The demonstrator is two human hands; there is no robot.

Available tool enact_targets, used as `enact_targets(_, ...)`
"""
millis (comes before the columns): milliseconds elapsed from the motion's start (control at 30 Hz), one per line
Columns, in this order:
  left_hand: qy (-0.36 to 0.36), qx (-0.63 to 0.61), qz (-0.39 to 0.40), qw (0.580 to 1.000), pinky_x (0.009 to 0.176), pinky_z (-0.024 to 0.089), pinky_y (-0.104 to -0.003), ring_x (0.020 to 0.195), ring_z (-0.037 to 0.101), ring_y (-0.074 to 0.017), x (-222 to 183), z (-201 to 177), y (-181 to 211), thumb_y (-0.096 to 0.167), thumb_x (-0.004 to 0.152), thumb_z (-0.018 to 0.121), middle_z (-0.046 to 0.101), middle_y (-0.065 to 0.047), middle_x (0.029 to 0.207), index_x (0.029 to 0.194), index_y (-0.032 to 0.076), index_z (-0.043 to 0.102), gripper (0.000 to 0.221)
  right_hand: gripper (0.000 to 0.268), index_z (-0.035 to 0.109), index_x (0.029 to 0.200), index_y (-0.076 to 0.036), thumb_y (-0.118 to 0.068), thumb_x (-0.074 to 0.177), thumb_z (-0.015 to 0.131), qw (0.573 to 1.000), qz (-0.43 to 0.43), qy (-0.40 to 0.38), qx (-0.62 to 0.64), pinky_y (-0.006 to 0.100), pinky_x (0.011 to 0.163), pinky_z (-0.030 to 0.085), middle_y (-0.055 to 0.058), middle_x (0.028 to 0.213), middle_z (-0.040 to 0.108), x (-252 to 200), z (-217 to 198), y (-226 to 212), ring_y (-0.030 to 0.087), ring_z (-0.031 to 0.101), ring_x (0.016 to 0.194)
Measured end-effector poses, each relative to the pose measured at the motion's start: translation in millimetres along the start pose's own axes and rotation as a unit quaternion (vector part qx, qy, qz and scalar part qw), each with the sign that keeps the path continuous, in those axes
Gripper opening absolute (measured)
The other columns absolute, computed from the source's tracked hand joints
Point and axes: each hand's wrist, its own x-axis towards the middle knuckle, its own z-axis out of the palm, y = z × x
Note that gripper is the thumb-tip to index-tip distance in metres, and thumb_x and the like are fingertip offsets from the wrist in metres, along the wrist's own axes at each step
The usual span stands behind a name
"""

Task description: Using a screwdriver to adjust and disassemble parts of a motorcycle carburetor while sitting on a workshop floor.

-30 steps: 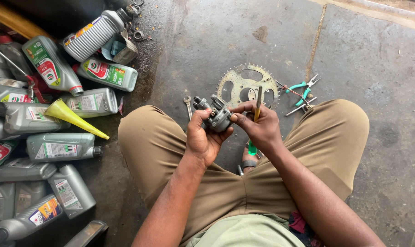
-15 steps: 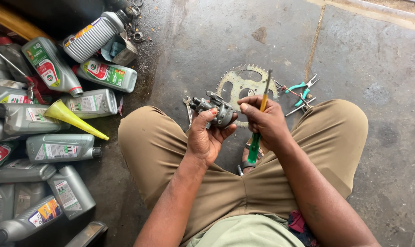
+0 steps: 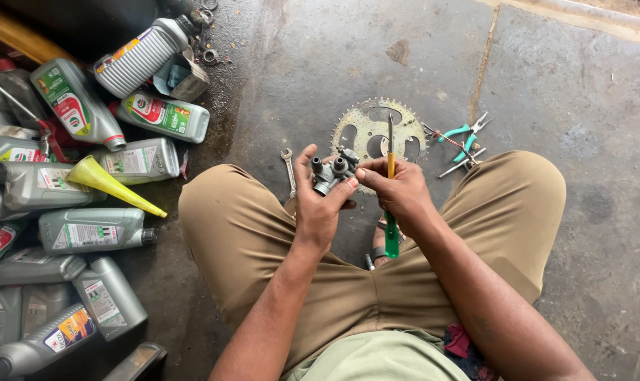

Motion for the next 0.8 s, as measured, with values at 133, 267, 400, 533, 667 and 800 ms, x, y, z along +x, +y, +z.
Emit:
enact_targets(133, 0.049, -0.052, -0.012, 0.997, 0.077, 0.060, -0.030, 0.093, 0.066, -0.0146, 4, -7, -18, -0.001, 0.082, 0.073, 0.059, -0.009, 0.115, 0.142, 0.015, 0.034, 0.073, 0.019, 0.077, 0.098, -0.002, -0.016, 0.086, 0.080, 0.999, 0.009, 0.026, 0.037, 0.021, 0.047, 0.034, -0.003, 0.072, 0.067, -3, 6, 5, 0.002, 0.048, 0.054)
enact_targets(267, 0.070, -0.148, -0.107, 0.981, 0.079, 0.057, -0.034, 0.089, 0.066, -0.0168, 8, -23, -40, 0.000, 0.086, 0.074, 0.067, -0.007, 0.102, 0.128, 0.005, 0.051, 0.048, 0.018, 0.077, 0.097, 0.001, -0.012, 0.084, 0.080, 0.999, -0.018, 0.033, 0.038, 0.024, 0.058, 0.046, 0.002, 0.079, 0.073, 5, 5, 30, 0.006, 0.059, 0.065)
enact_targets(400, 0.086, -0.145, -0.125, 0.978, 0.078, 0.060, -0.035, 0.088, 0.069, -0.0174, 14, -12, -23, 0.000, 0.083, 0.072, 0.070, -0.004, 0.098, 0.120, 0.007, 0.052, 0.043, 0.018, 0.079, 0.099, -0.003, -0.015, 0.086, 0.079, 0.996, -0.057, 0.016, -0.061, 0.025, 0.070, 0.055, 0.003, 0.086, 0.078, 13, 4, 25, 0.009, 0.069, 0.077)
enact_targets(533, 0.130, -0.092, -0.104, 0.982, 0.075, 0.059, -0.034, 0.087, 0.068, -0.0156, 15, -13, -25, -0.001, 0.083, 0.072, 0.069, -0.004, 0.099, 0.123, 0.009, 0.049, 0.047, 0.020, 0.078, 0.109, -0.009, -0.018, 0.092, 0.075, 0.980, -0.099, 0.042, -0.167, 0.029, 0.079, 0.057, 0.004, 0.102, 0.076, 10, -10, 7, 0.013, 0.069, 0.094)
enact_targets(667, 0.138, -0.059, -0.063, 0.987, 0.072, 0.056, -0.033, 0.085, 0.067, -0.0155, 16, -20, -37, -0.002, 0.083, 0.075, 0.068, -0.005, 0.099, 0.127, 0.008, 0.047, 0.052, 0.020, 0.075, 0.116, -0.008, -0.019, 0.100, 0.070, 0.928, -0.193, 0.177, -0.265, 0.040, 0.081, 0.060, 0.012, 0.108, 0.073, 36, -64, -10, 0.024, 0.070, 0.096)
enact_targets(800, 0.138, -0.043, -0.052, 0.988, 0.071, 0.056, -0.032, 0.084, 0.065, -0.0135, 16, -11, -26, -0.002, 0.081, 0.076, 0.068, -0.003, 0.099, 0.128, 0.008, 0.047, 0.056, 0.023, 0.073, 0.118, -0.007, -0.017, 0.097, 0.069, 0.914, -0.165, 0.163, -0.333, 0.040, 0.086, 0.059, 0.013, 0.109, 0.072, 49, -69, -44, 0.024, 0.070, 0.100)
